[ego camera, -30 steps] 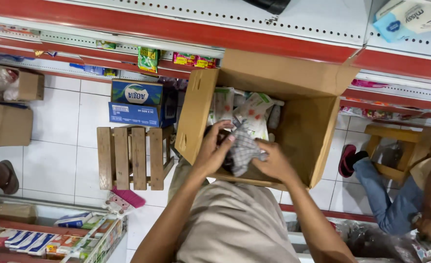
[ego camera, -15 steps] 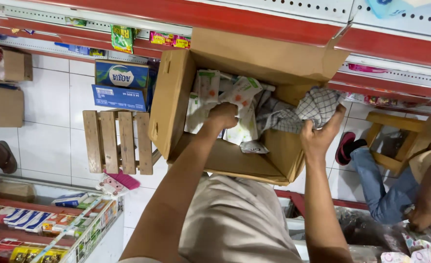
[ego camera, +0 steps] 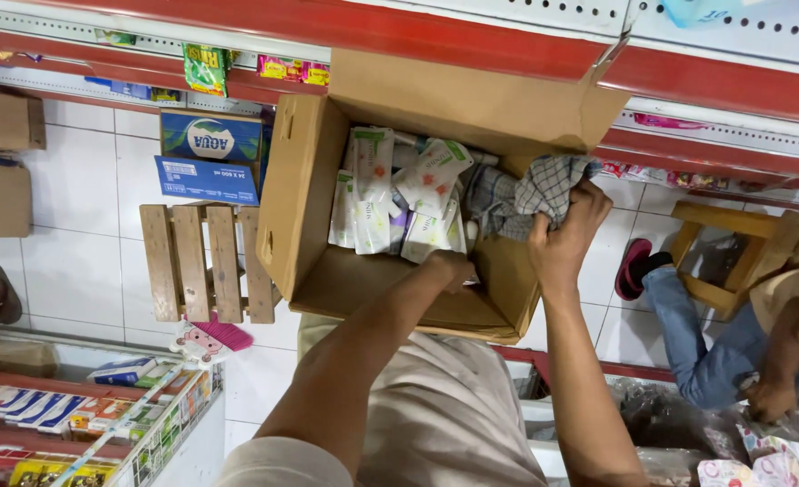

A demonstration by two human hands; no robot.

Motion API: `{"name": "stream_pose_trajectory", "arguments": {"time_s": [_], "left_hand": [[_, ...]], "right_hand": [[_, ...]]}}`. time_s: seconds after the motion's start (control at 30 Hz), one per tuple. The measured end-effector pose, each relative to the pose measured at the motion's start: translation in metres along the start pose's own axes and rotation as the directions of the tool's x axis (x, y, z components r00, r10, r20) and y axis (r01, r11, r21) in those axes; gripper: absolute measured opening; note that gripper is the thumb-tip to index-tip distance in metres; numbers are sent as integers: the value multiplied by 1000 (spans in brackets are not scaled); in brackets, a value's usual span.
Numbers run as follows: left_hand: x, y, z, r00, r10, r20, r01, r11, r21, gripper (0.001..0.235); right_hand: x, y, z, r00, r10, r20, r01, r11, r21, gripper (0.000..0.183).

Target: The person takes packaged wipes and tissue packets out of a cardboard box, wipes each package with a checkered cloth, scans some packages with a handheld barcode scanner, and places the packages onto the store shelf, arranging them with the other stocked items.

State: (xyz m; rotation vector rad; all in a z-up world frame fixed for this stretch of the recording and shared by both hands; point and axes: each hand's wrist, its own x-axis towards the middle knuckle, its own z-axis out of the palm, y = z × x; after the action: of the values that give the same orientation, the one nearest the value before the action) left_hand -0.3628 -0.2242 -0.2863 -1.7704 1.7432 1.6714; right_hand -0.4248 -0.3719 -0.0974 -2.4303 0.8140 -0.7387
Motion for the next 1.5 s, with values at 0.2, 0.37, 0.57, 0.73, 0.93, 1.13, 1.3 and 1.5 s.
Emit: {"name": "stream_pose_trajectory", "arguments": {"time_s": [0.2,0.37,0.57,0.73,0.93,1.13,1.3,1.5], "left_hand": [[-52,16,-36,997,64,-50,-61,997,52,45],[-116,18,-46,997,17,-78,-22,998,-62,38],[-173,2,-55,952,5,-306,-1,1000,15,25],[-251,-12,-92,672,71,-737,-275,948,-160,18],[-314,-19,-127,580,32,-814,-678,573,-461,21],[-334,-42,-130,539,100,-837,-785,419,-456,28],[-329,-39,-95,435,-57,-898,-821,-435,-370,67],[-375,-66,-100,410,-161,-898,-740,-635,-224,62]], "right_hand": [[5,5,-1,999,-47,-12,46,999,-20,57],[-4,17,7,996,-73,-42,74,997,32,54],[-8,25,7,996,-11,-89,19,996,87,55],[2,-26,-22,996,82,-40,-68,962,265,65],[14,-92,-17,989,12,150,-102,787,609,59],[13,-168,40,906,-102,411,-361,322,875,68],[17,-244,70,875,392,284,-398,247,883,47],[19,-287,66,982,104,157,-182,737,651,56]]}}
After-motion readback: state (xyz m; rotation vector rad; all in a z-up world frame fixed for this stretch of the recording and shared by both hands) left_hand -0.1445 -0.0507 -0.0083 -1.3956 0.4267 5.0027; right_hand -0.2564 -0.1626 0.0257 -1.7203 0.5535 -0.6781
